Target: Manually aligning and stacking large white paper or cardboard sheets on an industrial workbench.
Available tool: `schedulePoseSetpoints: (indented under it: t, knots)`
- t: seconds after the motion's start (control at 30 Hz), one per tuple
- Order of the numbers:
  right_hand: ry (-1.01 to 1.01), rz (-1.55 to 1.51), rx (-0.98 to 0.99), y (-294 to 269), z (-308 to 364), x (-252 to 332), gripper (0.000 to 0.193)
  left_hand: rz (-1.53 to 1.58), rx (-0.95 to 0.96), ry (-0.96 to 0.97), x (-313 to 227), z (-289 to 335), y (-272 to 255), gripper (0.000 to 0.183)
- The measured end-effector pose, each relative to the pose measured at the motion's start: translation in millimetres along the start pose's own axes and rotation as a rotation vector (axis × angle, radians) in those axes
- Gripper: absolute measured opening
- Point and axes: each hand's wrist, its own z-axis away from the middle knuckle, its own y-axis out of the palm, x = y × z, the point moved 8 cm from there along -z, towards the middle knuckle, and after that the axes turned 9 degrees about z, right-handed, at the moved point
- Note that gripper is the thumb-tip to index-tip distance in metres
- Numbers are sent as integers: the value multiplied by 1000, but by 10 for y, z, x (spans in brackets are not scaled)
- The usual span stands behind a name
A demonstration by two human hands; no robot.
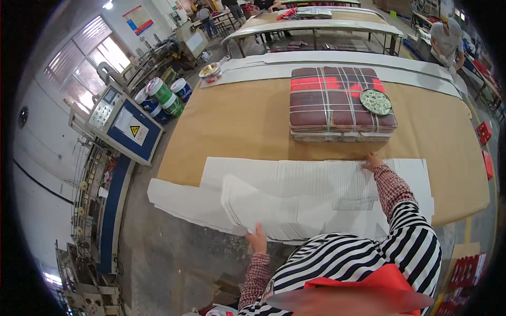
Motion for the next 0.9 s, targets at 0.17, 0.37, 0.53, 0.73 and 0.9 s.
schedulePoseSetpoints:
  t: [0.17,0.37,0.53,0.73,0.9]
  knots:
    - [49,30,59,-81,-85,52,62,543,48,-145,-12,-102,-158,38]
    - [35,90,122,-10,-181,72,66,698,-37,-457,358,-205,-73,41]
    - [64,54,112,-3,-135,31,71,-48,-146,184,-466,128,-42,43]
    - [87,53,137,-30,-84,81,73,1015,89,-434,79,-95,-57,41]
    - [61,75,130,-37,-112,149,74,730,-8,-419,382,-159,-79,40]
